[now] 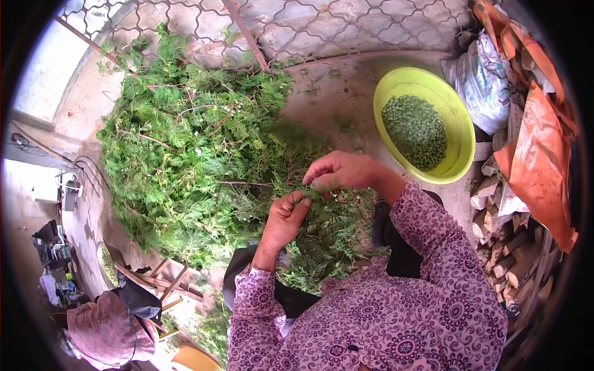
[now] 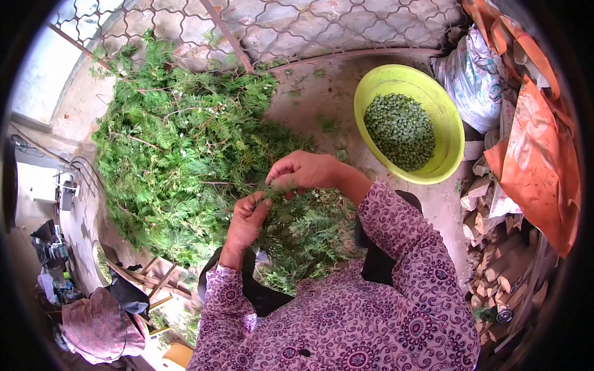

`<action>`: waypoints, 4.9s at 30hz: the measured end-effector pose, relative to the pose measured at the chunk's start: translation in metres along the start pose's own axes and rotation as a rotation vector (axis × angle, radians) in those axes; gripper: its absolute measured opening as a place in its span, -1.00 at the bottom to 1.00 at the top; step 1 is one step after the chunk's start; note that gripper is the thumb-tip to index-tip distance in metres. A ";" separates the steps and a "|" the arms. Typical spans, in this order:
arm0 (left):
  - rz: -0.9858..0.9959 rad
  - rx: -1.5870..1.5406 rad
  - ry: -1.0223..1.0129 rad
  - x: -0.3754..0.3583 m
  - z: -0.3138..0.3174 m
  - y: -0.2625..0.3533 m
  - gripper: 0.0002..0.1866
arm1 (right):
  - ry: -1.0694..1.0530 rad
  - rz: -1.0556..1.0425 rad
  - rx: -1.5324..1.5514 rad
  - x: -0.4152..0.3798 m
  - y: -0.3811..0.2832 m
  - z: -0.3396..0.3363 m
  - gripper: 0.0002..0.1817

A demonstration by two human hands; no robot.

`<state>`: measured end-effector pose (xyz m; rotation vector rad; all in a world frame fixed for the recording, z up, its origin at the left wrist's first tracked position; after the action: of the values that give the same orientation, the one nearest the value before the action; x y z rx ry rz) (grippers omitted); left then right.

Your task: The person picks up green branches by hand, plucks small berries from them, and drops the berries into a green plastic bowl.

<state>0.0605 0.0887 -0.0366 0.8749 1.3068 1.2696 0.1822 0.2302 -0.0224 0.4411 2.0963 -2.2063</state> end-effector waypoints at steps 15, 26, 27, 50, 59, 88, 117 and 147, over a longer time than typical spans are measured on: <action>0.013 0.092 0.024 -0.004 0.004 -0.002 -0.90 | 0.549 0.077 -0.046 0.010 0.024 -0.016 -0.85; -0.001 -0.431 0.141 -0.001 -0.010 -0.008 -0.84 | 0.085 0.097 0.521 0.002 0.008 0.012 -0.76; 0.008 -0.430 0.140 -0.001 -0.008 -0.007 -0.85 | 0.104 0.078 0.389 0.003 0.008 0.012 -0.75; 0.001 -0.373 0.156 0.001 -0.001 -0.011 -0.84 | 1.433 -0.098 -1.040 -0.071 0.007 -0.111 -0.69; -0.044 -0.543 0.220 0.006 -0.003 -0.015 -0.89 | 0.552 0.017 -0.432 -0.055 0.000 -0.072 -0.59; -0.090 -0.683 0.184 0.012 -0.001 -0.014 -0.83 | 0.186 0.018 -0.021 -0.002 0.009 -0.003 -0.79; -0.168 -0.663 0.228 0.005 -0.004 -0.008 -0.79 | 0.142 0.129 0.198 -0.004 0.004 0.004 -0.82; -0.025 -0.232 0.256 0.010 0.002 -0.012 -0.91 | 0.164 0.017 0.390 -0.012 -0.010 -0.002 -0.87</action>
<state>0.0624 0.0964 -0.0501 0.5440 1.3297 1.5158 0.1912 0.2309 -0.0100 0.6816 1.7097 -2.6557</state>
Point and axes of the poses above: each hand's wrist, its own x-axis towards the middle knuckle, its own z-axis out of the palm, y = z × x, the point moved 2 cm from there along x, towards the middle knuckle, and after that the axes turned 5 degrees about -x, right-handed, at the moved point
